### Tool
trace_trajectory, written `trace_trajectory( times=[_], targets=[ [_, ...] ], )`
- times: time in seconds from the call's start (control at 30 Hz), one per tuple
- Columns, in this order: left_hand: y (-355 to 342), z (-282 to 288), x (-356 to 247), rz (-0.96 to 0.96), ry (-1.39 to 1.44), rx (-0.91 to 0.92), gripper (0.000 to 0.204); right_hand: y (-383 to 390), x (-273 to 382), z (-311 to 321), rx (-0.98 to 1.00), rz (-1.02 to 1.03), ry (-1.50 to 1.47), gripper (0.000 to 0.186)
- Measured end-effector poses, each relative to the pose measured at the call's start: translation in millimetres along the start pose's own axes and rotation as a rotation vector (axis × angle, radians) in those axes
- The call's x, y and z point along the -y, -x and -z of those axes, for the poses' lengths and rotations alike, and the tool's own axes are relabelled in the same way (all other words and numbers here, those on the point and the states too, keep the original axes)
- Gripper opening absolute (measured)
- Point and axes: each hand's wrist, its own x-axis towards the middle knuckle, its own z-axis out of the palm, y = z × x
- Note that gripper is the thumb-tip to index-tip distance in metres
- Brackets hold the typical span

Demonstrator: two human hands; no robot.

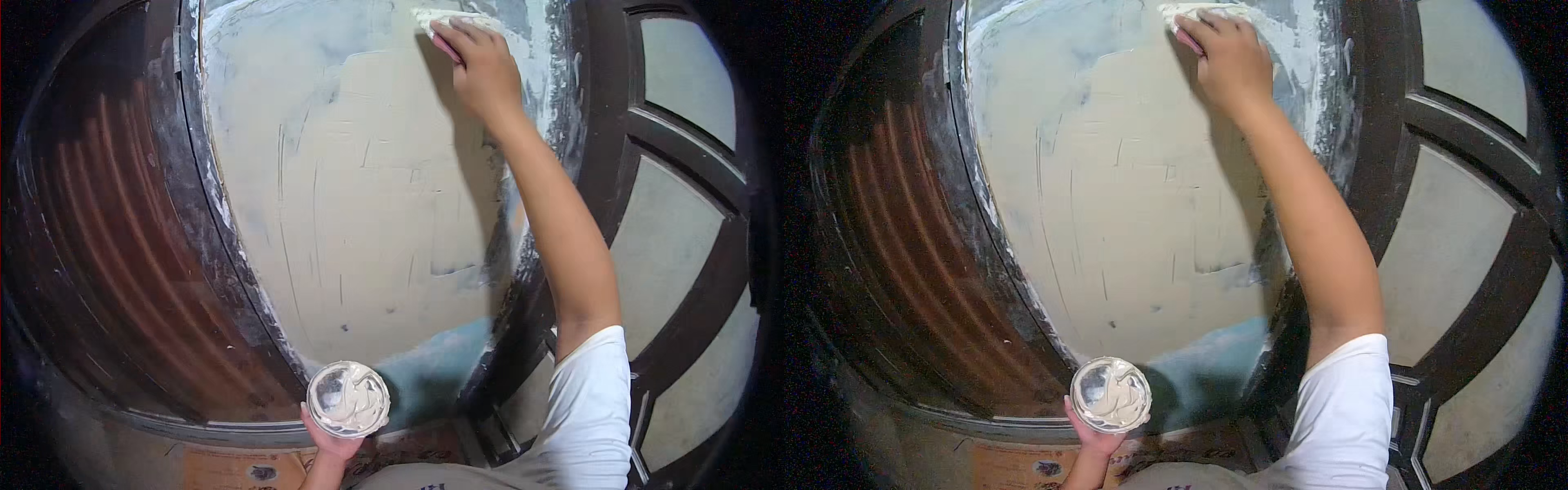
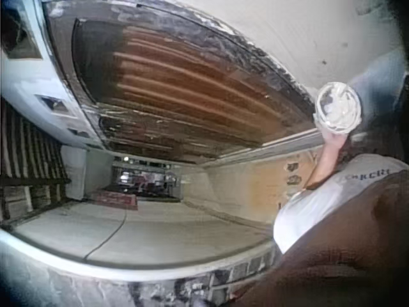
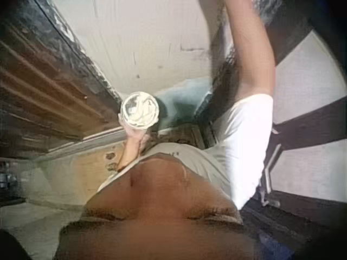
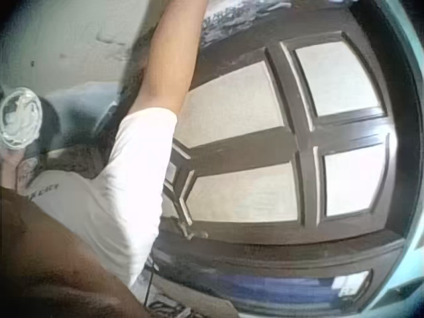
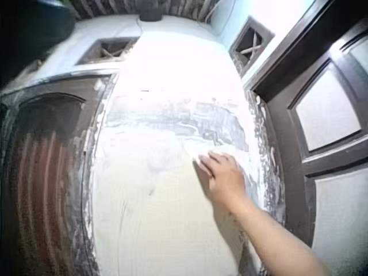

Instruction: The person applies wall putty from a container onto a wall using a putty knife, then smooths the putty over the surface with the knife.

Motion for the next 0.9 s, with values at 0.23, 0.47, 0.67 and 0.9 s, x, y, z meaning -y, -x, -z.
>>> trace_trajectory(
  times=[0.23, 0.47, 0.67, 0.9],
  targets=[
    [0.4, -5.4, 11.6, -0.181, -0.051, -0.081, 0.086, 134.2, 51.4, -10.1, 0.158, -0.108, -0.039, 0.043],
    [-1.8, 1.5, 13.3, -0.18, -0.081, -0.06, 0.086, 417.0, 136.3, 58.9, 0.635, -0.314, -0.223, 0.038],
    [2.7, -4.3, 7.1, -0.104, -0.03, -0.14, 0.084, 502.6, 154.6, 118.2, 0.846, -0.446, -0.361, 0.029],
    [5.9, 8.2, 3.8, -0.111, -0.067, -0.146, 0.085, 269.9, 63.5, 63.5, 0.23, -0.259, -0.341, 0.033]
  ],
)
